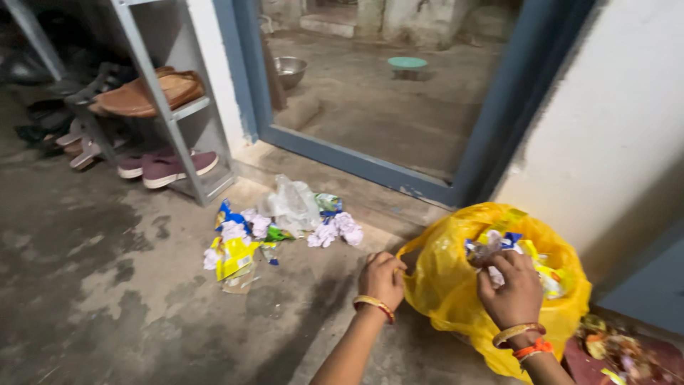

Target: The person picks up crumpled paper and plastic wrappers from the floor and places them into a yellow trash bag. The person handles items one at a time, folding them before disposal.

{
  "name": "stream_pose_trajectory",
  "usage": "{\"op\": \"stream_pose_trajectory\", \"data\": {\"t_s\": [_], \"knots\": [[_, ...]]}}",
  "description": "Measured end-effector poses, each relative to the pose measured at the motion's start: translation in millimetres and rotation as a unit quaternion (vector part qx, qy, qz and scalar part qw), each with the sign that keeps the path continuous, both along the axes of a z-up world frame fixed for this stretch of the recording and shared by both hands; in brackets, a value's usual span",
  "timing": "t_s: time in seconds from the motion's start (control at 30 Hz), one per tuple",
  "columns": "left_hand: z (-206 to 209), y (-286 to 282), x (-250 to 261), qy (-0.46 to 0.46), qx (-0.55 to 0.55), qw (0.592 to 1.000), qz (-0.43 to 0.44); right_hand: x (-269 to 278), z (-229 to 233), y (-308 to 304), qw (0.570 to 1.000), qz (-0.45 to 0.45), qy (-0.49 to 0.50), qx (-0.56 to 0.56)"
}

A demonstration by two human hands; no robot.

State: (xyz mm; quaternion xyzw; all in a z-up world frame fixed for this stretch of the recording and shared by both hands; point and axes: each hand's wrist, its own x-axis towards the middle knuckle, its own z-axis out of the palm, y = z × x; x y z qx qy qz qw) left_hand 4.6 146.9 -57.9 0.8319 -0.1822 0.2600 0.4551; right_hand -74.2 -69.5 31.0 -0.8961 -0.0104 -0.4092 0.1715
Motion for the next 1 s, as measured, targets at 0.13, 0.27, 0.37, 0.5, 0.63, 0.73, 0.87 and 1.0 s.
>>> {"op": "stream_pose_trajectory", "data": {"t_s": [0.13,0.27,0.37,0.5,0.63,0.73,0.87,1.0], "knots": [[-34,70,12,0.047,0.008,0.996,0.071,25,-18,63,0.995,0.095,0.030,-0.018],[-69,127,24,0.068,0.014,0.992,0.103,62,-64,117,0.985,0.138,0.095,-0.049],[-93,159,32,0.069,-0.007,0.991,0.112,90,-105,146,0.974,0.134,0.175,-0.056],[-126,180,40,0.089,-0.045,0.986,0.130,129,-158,162,0.951,0.157,0.262,-0.035],[-154,184,51,0.076,-0.069,0.984,0.147,170,-197,170,0.930,0.112,0.347,-0.056],[-164,181,69,0.069,-0.106,0.981,0.147,208,-213,176,0.921,0.097,0.367,-0.085],[-166,174,74,0.081,-0.141,0.976,0.145,264,-225,192,0.926,0.073,0.358,-0.093],[-162,169,73,0.093,-0.148,0.974,0.144,315,-238,200,0.929,0.047,0.353,-0.096]]}}
